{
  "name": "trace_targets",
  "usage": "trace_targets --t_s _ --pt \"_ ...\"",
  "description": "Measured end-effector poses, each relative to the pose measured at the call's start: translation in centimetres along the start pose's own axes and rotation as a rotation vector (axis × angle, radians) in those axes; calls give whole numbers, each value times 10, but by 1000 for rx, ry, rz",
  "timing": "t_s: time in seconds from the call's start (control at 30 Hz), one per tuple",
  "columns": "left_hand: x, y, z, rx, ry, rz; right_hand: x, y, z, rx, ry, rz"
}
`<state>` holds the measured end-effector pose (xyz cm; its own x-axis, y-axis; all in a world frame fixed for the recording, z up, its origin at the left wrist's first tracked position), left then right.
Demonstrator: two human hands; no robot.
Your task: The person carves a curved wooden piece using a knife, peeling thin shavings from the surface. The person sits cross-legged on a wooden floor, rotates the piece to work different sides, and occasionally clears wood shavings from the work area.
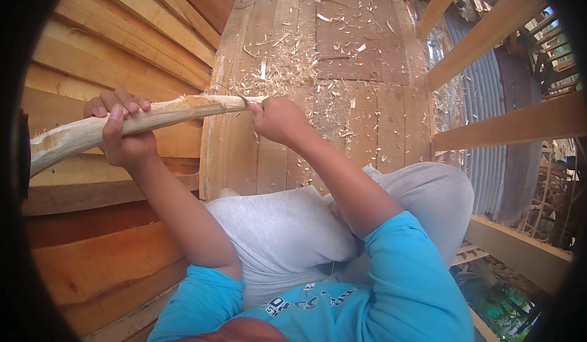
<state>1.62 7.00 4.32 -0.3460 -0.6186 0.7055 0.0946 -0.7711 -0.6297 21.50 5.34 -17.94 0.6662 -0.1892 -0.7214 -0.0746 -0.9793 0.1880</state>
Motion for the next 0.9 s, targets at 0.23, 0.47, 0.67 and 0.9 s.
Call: trace_targets --t_s 0.23,0.47,0.67,0.9 --pt "-1 1 8 -51 26 -7 26 -8 15 -56 67 80" --pt "-2 1 15 -131 73 -25 52 -20 1 5 265 182" --pt "-1 3 21 -207 89 -46 61 -23 -11 59 310 178" --pt "-1 1 9 -192 144 -34 79 -35 22 65 -10 191"
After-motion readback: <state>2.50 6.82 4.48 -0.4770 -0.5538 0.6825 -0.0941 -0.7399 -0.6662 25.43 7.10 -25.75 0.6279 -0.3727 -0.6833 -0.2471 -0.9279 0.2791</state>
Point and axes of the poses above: each hand's wrist, its own y-axis away from the middle knuckle, its own z-axis out of the palm, x = y × z, the point moved 8 cm from there along -y, towards the middle knuckle, and after that the axes turned 6 degrees about x, right-handed, at the moved point
